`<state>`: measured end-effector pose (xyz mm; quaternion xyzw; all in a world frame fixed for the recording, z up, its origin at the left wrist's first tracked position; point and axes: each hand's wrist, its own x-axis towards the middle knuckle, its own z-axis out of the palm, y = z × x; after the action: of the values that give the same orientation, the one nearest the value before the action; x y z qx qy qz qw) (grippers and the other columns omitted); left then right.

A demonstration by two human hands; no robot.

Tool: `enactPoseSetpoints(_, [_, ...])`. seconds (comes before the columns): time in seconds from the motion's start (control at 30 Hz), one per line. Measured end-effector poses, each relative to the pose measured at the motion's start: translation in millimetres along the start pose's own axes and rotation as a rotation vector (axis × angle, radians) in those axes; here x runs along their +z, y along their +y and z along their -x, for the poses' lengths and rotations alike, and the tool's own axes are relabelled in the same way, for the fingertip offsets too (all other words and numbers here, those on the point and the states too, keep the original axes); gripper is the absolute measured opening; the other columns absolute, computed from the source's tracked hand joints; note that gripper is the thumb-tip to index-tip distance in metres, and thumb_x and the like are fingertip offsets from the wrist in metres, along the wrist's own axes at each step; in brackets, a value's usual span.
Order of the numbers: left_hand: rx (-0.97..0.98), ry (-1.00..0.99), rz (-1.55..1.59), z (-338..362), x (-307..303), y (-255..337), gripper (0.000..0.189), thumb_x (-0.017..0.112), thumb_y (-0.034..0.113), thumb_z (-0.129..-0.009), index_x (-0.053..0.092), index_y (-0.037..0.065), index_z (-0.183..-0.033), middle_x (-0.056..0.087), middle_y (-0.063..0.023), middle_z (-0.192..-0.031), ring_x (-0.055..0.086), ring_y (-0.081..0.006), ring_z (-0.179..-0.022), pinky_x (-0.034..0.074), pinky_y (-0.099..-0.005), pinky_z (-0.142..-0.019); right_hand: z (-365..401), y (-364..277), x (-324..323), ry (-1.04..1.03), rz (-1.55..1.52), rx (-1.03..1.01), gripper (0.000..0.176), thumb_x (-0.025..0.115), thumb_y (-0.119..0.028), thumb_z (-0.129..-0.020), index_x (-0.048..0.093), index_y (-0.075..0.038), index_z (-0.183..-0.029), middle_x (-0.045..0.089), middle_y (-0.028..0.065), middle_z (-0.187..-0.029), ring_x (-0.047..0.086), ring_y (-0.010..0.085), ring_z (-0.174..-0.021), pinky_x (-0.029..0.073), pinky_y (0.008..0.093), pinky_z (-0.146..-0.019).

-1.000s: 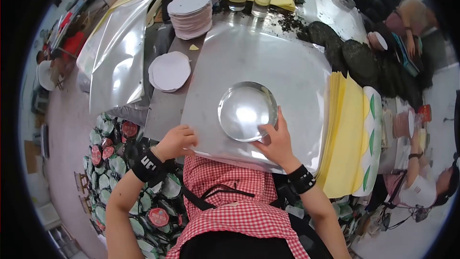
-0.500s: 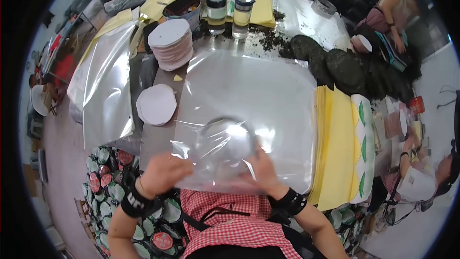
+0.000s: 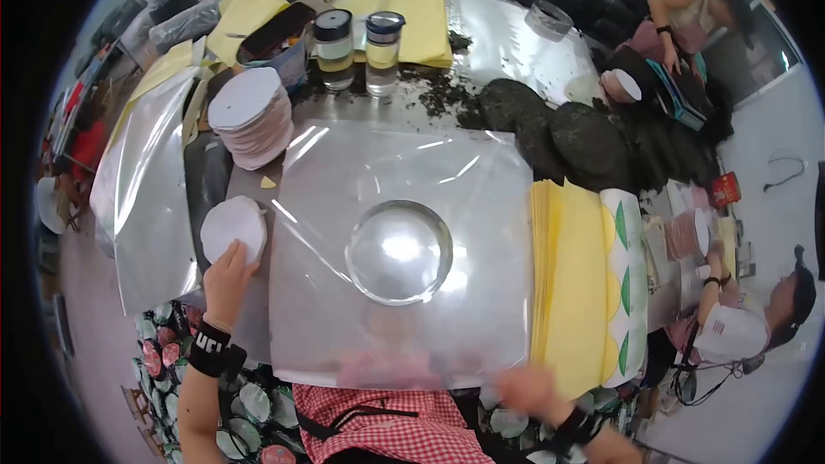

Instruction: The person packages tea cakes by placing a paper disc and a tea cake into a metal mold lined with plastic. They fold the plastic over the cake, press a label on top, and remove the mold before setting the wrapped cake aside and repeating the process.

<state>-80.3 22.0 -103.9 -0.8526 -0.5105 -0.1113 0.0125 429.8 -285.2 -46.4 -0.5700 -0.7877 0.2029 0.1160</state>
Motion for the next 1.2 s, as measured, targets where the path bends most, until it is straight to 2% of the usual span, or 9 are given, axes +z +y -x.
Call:
enactPoseSetpoints(0.1, [0.009, -0.010, -0.079, -8, -11, 15, 0.047, 0.070, 0.016, -0.085, 0.056, -0.004, -0.125, 0.069, -0.0192, -0.112, 0.070, -0.0329, -0.092, 0.058, -0.0394, -0.075, -85, 122, -73, 0.569, 0.268, 0.186, 0.024, 0.070, -0.015, -0.084, 0.068, 0.000, -0.103, 0.069, 0.0180, -0.093, 0.066, 0.0371, -0.083, 0.055, 0.0432, -0.074])
enactPoseSetpoints(0.2, [-0.003, -0.005, -0.160, -10, -9, 22, 0.037, 0.067, 0.011, -0.084, 0.057, 0.000, -0.119, 0.070, -0.0148, -0.103, 0.071, -0.0264, -0.087, 0.057, -0.0375, -0.071, -190, 256, -118, 0.658, 0.445, 0.255, 0.071, 0.067, -0.014, -0.083, 0.039, 0.000, -0.146, 0.045, 0.0246, -0.146, 0.043, 0.0421, -0.134, 0.035, 0.0466, -0.113])
enactPoseSetpoints(0.43, [-0.064, 0.085, -0.053, 2, -8, 33, 0.024, 0.070, 0.007, -0.081, 0.068, 0.009, -0.105, 0.072, -0.0085, -0.084, 0.070, -0.0260, -0.071, 0.055, -0.0383, -0.065, -228, 380, -123, 0.406, 0.382, 0.484, 0.045, 0.064, -0.015, -0.091, 0.058, -0.004, -0.135, 0.059, 0.0244, -0.133, 0.056, 0.0412, -0.124, 0.046, 0.0443, -0.104])
enactPoseSetpoints(0.53, [-0.475, 0.161, 0.414, -21, -45, 66, 0.020, 0.071, 0.006, -0.081, 0.073, 0.009, -0.101, 0.074, -0.0122, -0.091, 0.072, -0.0257, -0.077, 0.056, -0.0360, -0.069, -203, 304, -168, 0.842, 0.223, 0.331, 0.033, 0.056, -0.015, -0.100, 0.062, -0.003, -0.130, 0.065, 0.0220, -0.124, 0.063, 0.0371, -0.115, 0.049, 0.0368, -0.097])
enactPoseSetpoints(0.67, [0.305, 0.470, 0.301, -60, -72, 165, 0.020, 0.065, 0.010, -0.086, 0.073, 0.009, -0.105, 0.074, -0.0078, -0.106, 0.072, -0.0232, -0.092, 0.057, -0.0370, -0.078, -175, 208, -155, 1.073, -0.147, 0.269, 0.036, 0.057, -0.020, -0.103, 0.060, 0.006, -0.128, 0.072, 0.0174, -0.110, 0.067, 0.0226, -0.098, 0.050, 0.0323, -0.087])
enactPoseSetpoints(0.77, [0.517, 0.195, 0.324, -54, -18, 222, 0.025, 0.068, 0.014, -0.085, 0.070, 0.009, -0.109, 0.071, -0.0058, -0.116, 0.069, -0.0225, -0.106, 0.055, -0.0357, -0.087, -187, 110, -112, 1.090, -0.888, 0.446, 0.031, 0.059, -0.024, -0.103, 0.053, -0.005, -0.079, 0.040, -0.0087, -0.073, 0.032, 0.0015, -0.068, 0.028, 0.0223, -0.057])
enactPoseSetpoints(0.83, [0.506, 0.151, 0.375, -46, -3, 226, 0.028, 0.069, 0.015, -0.084, 0.070, 0.009, -0.110, 0.071, -0.0056, -0.117, 0.068, -0.0222, -0.108, 0.054, -0.0353, -0.088, -181, 72, -91, 0.894, -0.518, 0.395, 0.023, 0.055, -0.016, -0.103, 0.060, 0.001, -0.089, 0.045, -0.0035, -0.068, 0.042, 0.0071, -0.066, 0.036, 0.0257, -0.059])
enactPoseSetpoints(0.97, [0.555, 0.044, 0.524, -26, -23, 203, 0.025, 0.072, 0.018, -0.083, 0.071, 0.011, -0.107, 0.070, -0.0044, -0.106, 0.070, -0.0216, -0.089, 0.055, -0.0341, -0.071, -188, -1, -46, 0.609, 0.087, -0.384, 0.051, 0.060, -0.004, -0.081, 0.060, 0.000, -0.131, 0.060, 0.0176, -0.134, 0.054, 0.0365, -0.128, 0.042, 0.0512, -0.109])
enactPoseSetpoints(1.2, [0.383, 0.025, 0.493, -67, -43, 187, 0.051, 0.078, 0.021, -0.080, 0.060, 0.005, -0.125, 0.061, -0.0115, -0.105, 0.068, -0.0275, -0.077, 0.055, -0.0377, -0.061, -208, -25, -32, 0.327, -0.020, -0.399, 0.083, 0.083, -0.038, -0.069, 0.054, 0.007, -0.133, 0.060, 0.0187, -0.119, 0.060, 0.0347, -0.112, 0.052, 0.0392, -0.096])
